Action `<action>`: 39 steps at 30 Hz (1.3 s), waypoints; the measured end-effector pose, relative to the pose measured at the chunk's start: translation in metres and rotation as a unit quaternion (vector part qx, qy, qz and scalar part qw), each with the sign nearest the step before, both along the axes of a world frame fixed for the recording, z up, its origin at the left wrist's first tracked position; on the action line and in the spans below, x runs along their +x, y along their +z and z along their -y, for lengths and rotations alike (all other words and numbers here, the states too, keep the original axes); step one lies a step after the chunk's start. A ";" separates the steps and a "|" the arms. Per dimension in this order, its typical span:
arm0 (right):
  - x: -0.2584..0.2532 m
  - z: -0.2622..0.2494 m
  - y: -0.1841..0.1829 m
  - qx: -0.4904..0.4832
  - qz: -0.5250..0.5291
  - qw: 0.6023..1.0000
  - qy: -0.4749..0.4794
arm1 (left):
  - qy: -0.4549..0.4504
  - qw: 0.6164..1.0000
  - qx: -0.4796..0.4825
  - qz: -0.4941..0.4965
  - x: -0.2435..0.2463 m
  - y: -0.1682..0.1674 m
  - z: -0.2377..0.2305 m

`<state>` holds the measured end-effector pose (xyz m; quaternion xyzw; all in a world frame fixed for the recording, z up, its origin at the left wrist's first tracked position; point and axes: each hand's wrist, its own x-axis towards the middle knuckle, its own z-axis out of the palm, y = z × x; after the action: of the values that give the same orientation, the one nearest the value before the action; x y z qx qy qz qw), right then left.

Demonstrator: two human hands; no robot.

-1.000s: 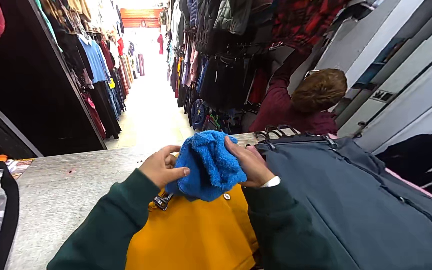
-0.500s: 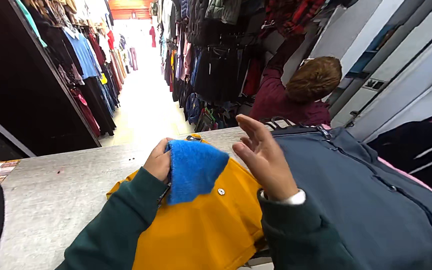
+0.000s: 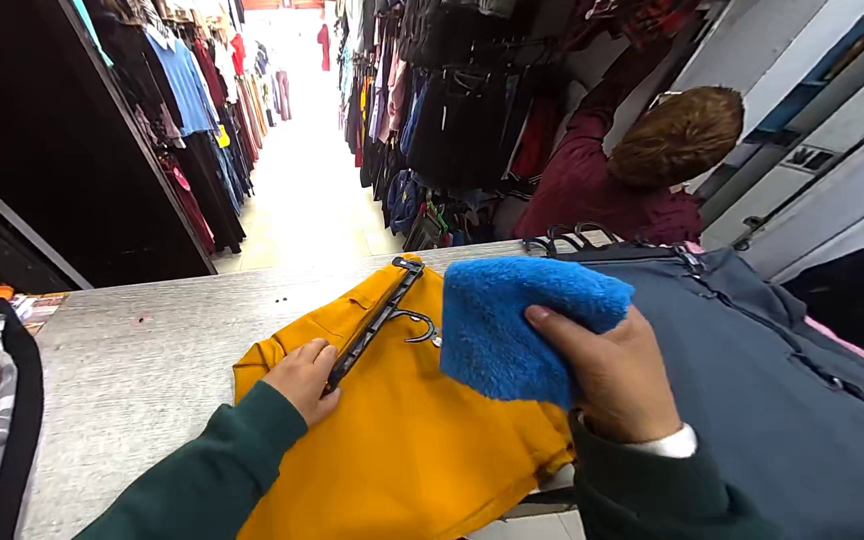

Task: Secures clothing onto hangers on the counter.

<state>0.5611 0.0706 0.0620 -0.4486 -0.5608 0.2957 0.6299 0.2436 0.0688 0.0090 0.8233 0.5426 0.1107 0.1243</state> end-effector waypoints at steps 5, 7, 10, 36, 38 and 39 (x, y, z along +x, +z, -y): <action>-0.042 -0.009 0.012 0.168 0.257 0.951 -0.042 | -0.003 0.975 0.174 0.141 -0.023 -0.014 -0.019; -0.081 -0.016 0.012 0.229 0.346 0.909 -0.034 | 0.020 0.974 0.142 0.174 -0.029 -0.013 -0.023; -0.142 -0.029 -0.016 0.224 0.446 0.861 0.095 | 0.037 0.977 0.107 0.182 -0.035 -0.016 -0.025; -0.108 -0.153 -0.046 -0.041 0.413 0.909 0.036 | 0.091 0.971 0.110 0.190 -0.031 -0.013 -0.019; -0.111 -0.143 -0.041 -0.093 0.418 0.903 0.026 | 0.086 0.969 0.131 0.189 -0.032 -0.018 -0.020; -0.121 -0.128 -0.039 -0.085 0.436 0.895 0.045 | 0.092 0.968 0.133 0.191 -0.033 -0.020 -0.021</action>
<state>0.4402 0.1984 0.0229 -0.5588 -0.7715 0.1451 0.2672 0.2110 0.0901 -0.0113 0.7428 0.5625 0.3478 0.1045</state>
